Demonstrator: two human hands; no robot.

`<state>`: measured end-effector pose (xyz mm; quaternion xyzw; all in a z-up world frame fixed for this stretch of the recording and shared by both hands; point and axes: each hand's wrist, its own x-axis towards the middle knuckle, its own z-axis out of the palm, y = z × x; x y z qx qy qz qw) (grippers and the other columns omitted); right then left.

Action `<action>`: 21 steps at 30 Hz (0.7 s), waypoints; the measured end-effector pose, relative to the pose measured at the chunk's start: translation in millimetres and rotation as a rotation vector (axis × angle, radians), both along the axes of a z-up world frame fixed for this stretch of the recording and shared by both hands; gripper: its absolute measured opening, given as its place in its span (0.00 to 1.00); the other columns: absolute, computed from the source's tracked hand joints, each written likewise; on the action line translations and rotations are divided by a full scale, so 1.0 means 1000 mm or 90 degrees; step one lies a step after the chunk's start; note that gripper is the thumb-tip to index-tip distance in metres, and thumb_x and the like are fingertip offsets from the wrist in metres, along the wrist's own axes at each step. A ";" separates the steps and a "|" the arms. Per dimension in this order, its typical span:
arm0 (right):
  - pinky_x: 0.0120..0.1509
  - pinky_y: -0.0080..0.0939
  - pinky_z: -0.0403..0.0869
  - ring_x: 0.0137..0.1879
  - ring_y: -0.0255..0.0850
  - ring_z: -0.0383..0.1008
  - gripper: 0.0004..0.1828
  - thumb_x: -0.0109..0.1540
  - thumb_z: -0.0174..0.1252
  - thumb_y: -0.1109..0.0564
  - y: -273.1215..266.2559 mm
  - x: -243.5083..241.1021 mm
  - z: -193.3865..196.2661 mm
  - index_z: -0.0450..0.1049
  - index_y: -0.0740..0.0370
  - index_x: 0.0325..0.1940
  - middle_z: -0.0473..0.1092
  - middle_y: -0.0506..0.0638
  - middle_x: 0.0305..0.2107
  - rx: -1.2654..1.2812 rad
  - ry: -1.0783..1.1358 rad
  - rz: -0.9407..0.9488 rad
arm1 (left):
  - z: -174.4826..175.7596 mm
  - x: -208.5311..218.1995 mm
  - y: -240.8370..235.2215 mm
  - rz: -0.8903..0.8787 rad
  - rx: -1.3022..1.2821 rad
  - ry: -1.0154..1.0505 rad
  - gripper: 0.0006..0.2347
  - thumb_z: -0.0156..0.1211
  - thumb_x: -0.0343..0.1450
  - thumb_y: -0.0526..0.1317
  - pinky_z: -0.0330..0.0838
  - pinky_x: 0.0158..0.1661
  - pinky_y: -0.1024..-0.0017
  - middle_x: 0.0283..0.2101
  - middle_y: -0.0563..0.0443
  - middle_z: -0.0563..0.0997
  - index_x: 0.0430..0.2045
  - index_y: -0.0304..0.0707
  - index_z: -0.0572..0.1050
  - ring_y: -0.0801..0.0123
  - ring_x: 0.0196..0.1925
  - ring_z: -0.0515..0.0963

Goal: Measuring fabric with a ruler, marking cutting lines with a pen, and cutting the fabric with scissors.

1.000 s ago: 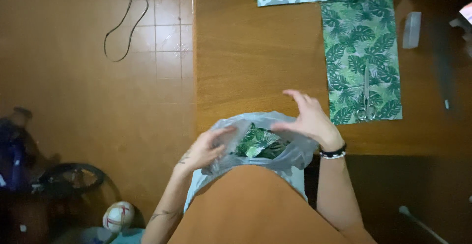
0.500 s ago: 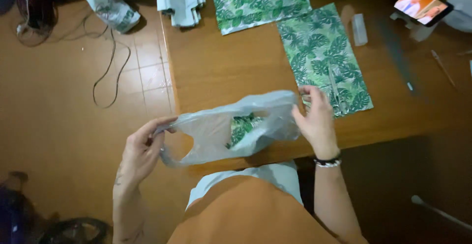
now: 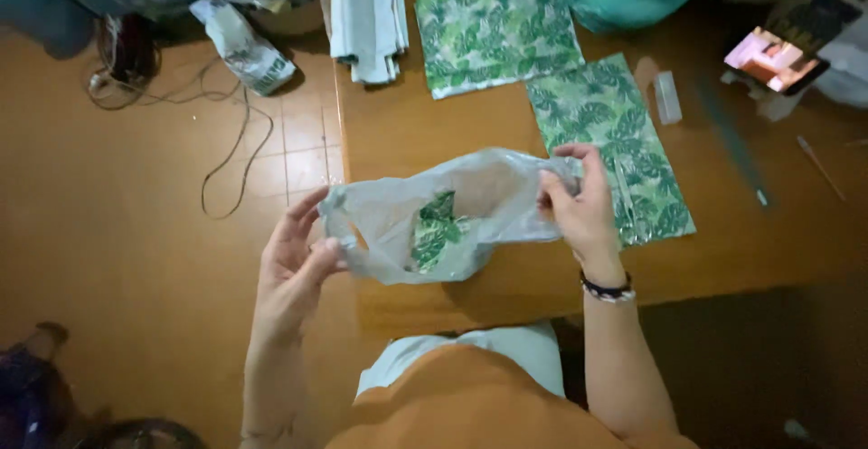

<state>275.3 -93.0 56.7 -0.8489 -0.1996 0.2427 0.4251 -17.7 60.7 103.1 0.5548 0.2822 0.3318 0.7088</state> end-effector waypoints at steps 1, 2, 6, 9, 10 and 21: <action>0.47 0.42 0.75 0.35 0.43 0.78 0.20 0.63 0.56 0.54 0.002 -0.006 0.021 0.67 0.45 0.59 0.74 0.49 0.24 0.189 0.094 0.025 | 0.007 0.004 -0.003 -0.037 0.025 0.002 0.27 0.55 0.69 0.30 0.83 0.40 0.67 0.61 0.37 0.67 0.65 0.29 0.60 0.66 0.41 0.81; 0.49 0.42 0.76 0.36 0.45 0.77 0.19 0.65 0.52 0.55 0.003 -0.013 0.042 0.64 0.53 0.62 0.73 0.53 0.25 0.378 0.187 0.054 | 0.014 0.008 -0.007 -0.074 0.050 0.005 0.28 0.56 0.67 0.30 0.83 0.45 0.59 0.62 0.31 0.66 0.66 0.29 0.59 0.56 0.45 0.80; 0.71 0.44 0.67 0.58 0.41 0.75 0.54 0.58 0.63 0.49 0.014 -0.065 0.091 0.36 0.56 0.78 0.74 0.54 0.52 0.426 0.199 0.452 | 0.067 0.026 -0.022 -0.279 0.160 0.080 0.28 0.60 0.70 0.32 0.77 0.54 0.73 0.46 0.44 0.80 0.67 0.36 0.59 0.68 0.51 0.81; 0.52 0.38 0.77 0.53 0.35 0.65 0.60 0.58 0.64 0.63 0.014 -0.099 0.131 0.27 0.49 0.79 0.58 0.56 0.68 0.393 0.351 0.666 | 0.073 0.042 -0.008 -0.221 0.552 0.140 0.22 0.64 0.70 0.37 0.76 0.36 0.78 0.38 0.51 0.83 0.60 0.39 0.69 0.74 0.36 0.79; 0.37 0.38 0.72 0.36 0.35 0.64 0.58 0.59 0.61 0.56 0.011 -0.100 0.140 0.25 0.51 0.79 0.62 0.53 0.43 0.277 0.333 0.635 | 0.075 0.049 0.000 -0.192 0.583 0.081 0.22 0.50 0.72 0.52 0.71 0.37 0.76 0.34 0.51 0.78 0.56 0.37 0.72 0.73 0.34 0.74; 0.63 0.55 0.72 0.56 0.49 0.77 0.22 0.61 0.58 0.54 -0.039 0.005 0.125 0.74 0.60 0.59 0.78 0.57 0.50 0.388 0.138 0.594 | -0.094 0.097 -0.086 -0.479 -0.074 0.021 0.28 0.46 0.76 0.57 0.67 0.50 0.61 0.40 0.33 0.74 0.55 0.23 0.68 0.57 0.42 0.74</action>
